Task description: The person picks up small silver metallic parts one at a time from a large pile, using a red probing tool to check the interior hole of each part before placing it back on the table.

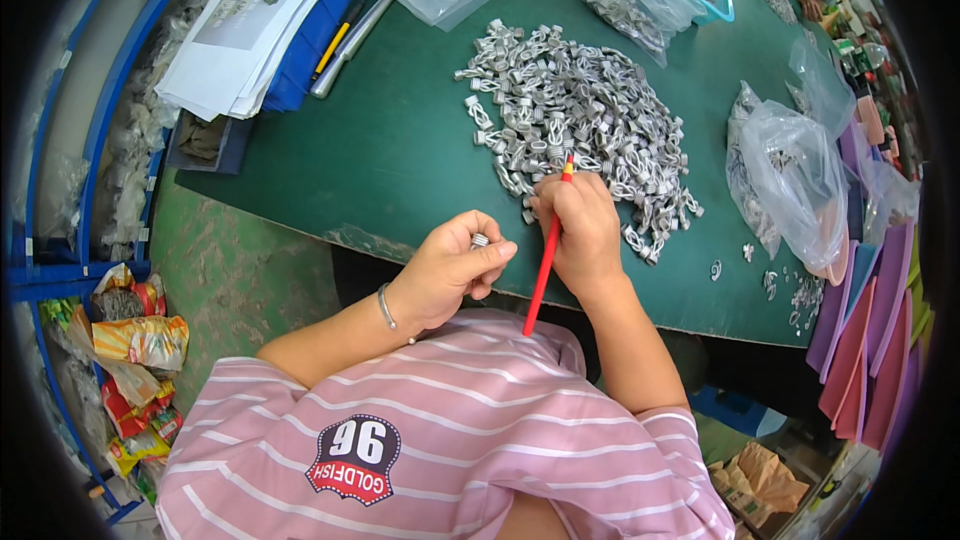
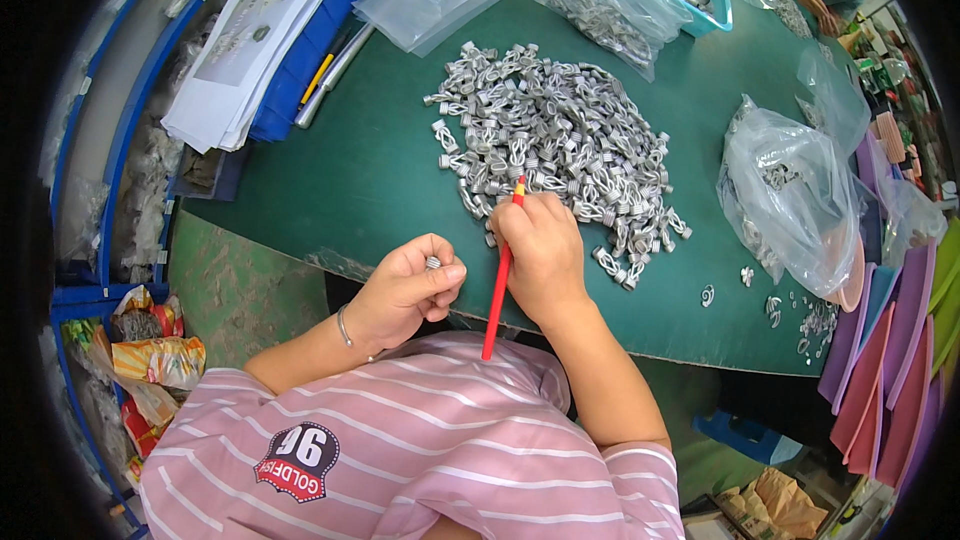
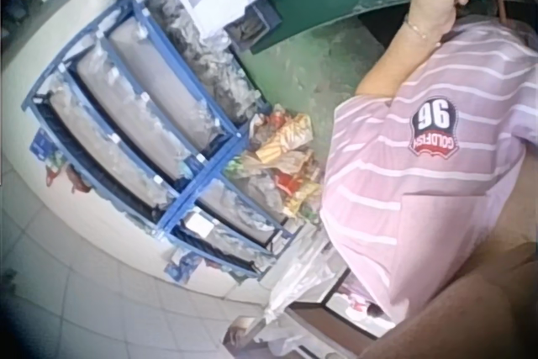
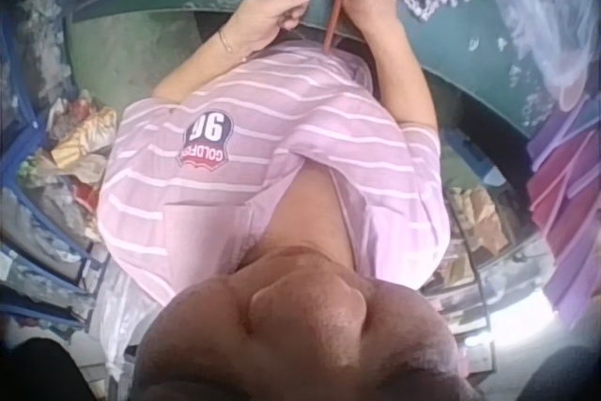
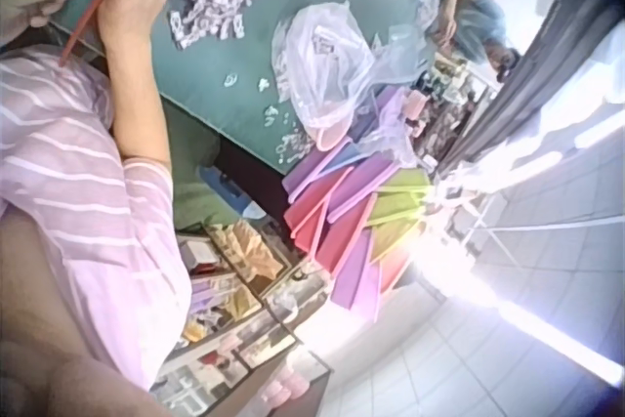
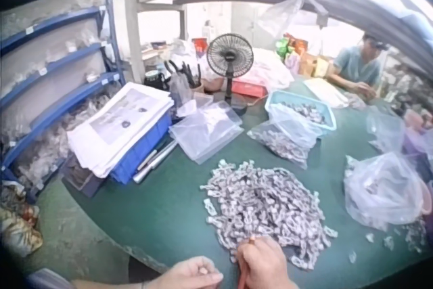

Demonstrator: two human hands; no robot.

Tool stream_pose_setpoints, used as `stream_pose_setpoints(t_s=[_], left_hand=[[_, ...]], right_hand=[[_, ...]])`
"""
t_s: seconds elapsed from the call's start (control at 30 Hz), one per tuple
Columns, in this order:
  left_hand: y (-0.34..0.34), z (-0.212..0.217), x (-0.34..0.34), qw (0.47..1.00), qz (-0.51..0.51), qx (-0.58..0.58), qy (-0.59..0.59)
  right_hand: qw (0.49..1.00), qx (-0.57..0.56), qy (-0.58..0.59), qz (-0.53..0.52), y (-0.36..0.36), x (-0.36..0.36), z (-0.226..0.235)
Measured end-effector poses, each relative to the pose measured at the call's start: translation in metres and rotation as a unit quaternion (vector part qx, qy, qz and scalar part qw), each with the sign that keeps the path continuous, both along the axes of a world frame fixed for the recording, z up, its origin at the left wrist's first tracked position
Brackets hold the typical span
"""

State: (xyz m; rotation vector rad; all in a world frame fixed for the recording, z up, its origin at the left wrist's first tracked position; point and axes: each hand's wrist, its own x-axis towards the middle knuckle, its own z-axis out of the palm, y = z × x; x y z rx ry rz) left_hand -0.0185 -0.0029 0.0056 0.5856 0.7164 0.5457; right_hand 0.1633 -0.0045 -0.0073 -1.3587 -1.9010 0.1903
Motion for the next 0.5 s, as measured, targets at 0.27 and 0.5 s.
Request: stream_pose_setpoints(t_s=[0.27, 0.5], left_hand=[[0.000, 0.008, 0.004, 0.994, 0.056, 0.079, 0.042], [-0.001, 0.011, 0.004, 0.876, 0.037, 0.469, 0.102]], right_hand=[[0.821, -0.179, 0.537, 0.075, -0.030, -0.007, 0.011], [0.726, -0.223, 0.631, 0.155, -0.040, -0.003, -0.003]])
